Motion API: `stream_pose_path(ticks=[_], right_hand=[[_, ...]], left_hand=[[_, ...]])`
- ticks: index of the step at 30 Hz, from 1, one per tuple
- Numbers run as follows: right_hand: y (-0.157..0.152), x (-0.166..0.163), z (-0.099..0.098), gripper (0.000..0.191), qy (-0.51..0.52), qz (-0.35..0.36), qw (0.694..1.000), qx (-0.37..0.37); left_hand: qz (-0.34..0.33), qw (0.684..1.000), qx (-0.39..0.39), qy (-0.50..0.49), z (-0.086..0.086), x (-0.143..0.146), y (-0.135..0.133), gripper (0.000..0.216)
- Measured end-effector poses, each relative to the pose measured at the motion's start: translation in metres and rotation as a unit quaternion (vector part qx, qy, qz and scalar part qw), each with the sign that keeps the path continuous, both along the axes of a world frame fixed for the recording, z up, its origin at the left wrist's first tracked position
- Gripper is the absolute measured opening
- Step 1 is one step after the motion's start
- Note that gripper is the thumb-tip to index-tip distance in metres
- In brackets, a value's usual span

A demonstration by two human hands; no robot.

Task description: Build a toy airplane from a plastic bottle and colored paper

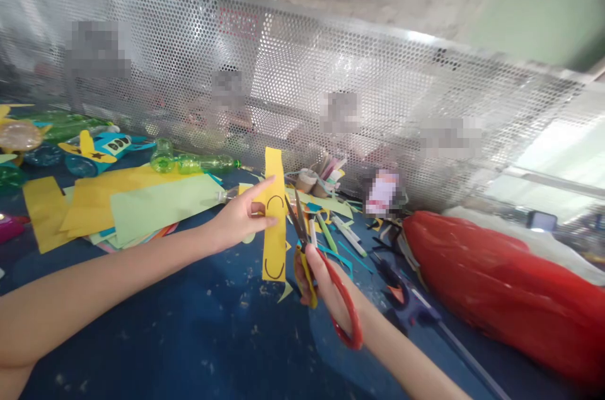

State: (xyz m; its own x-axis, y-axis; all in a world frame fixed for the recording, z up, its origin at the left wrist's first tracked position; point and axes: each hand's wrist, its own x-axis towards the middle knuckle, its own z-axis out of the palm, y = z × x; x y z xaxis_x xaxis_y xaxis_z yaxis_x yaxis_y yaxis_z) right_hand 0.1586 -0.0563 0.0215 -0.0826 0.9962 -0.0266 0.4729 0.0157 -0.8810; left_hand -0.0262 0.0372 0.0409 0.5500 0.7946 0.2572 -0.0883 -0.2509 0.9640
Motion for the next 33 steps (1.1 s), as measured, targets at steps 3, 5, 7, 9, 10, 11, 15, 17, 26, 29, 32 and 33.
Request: stream_pose_path(ticks=[3,5,7,9,10,11,15,17,26,29,32,33], right_hand=[[0.000,0.001,-0.002,0.049,-0.014,0.000,1.000,0.012],[0.000,0.000,-0.001,0.052,-0.025,0.008,1.000,0.014],[-0.001,-0.002,0.001,0.055,-0.031,0.016,0.999,0.014],[-0.003,-0.004,0.004,0.055,-0.033,0.016,0.999,0.015],[-0.003,-0.005,0.005,0.055,-0.031,0.013,0.999,0.014],[-0.004,-0.005,0.005,0.054,-0.029,0.010,0.999,0.014],[-0.005,-0.006,0.007,0.055,-0.033,0.008,0.999,0.012],[-0.005,-0.007,0.008,0.057,-0.041,0.009,0.999,0.009],[-0.007,-0.010,0.012,0.060,-0.077,0.009,0.997,-0.012],[-0.007,-0.013,0.014,0.062,-0.086,0.000,0.996,-0.015],[-0.008,-0.015,0.015,0.064,-0.086,-0.012,0.996,-0.015],[-0.008,-0.016,0.015,0.064,-0.084,-0.015,0.996,-0.014]], left_hand=[[-0.023,1.000,-0.002,-0.003,-0.002,0.002,-0.004,0.080],[-0.047,0.999,-0.013,-0.020,-0.002,0.003,-0.007,0.080],[-0.066,0.997,-0.027,-0.038,-0.002,0.005,-0.011,0.081],[-0.075,0.995,-0.039,-0.048,-0.001,0.006,-0.014,0.082],[-0.075,0.995,-0.044,-0.051,-0.001,0.006,-0.015,0.083],[-0.074,0.995,-0.047,-0.052,-0.002,0.006,-0.016,0.084],[-0.069,0.995,-0.050,-0.052,-0.004,0.007,-0.017,0.086],[-0.064,0.995,-0.052,-0.050,-0.004,0.007,-0.017,0.086],[-0.068,0.992,-0.064,-0.080,-0.009,0.009,-0.019,0.089],[-0.057,0.993,-0.062,-0.083,-0.009,0.009,-0.021,0.089],[-0.050,0.994,-0.057,-0.084,-0.009,0.010,-0.023,0.086],[-0.048,0.994,-0.057,-0.084,-0.009,0.010,-0.024,0.086]])
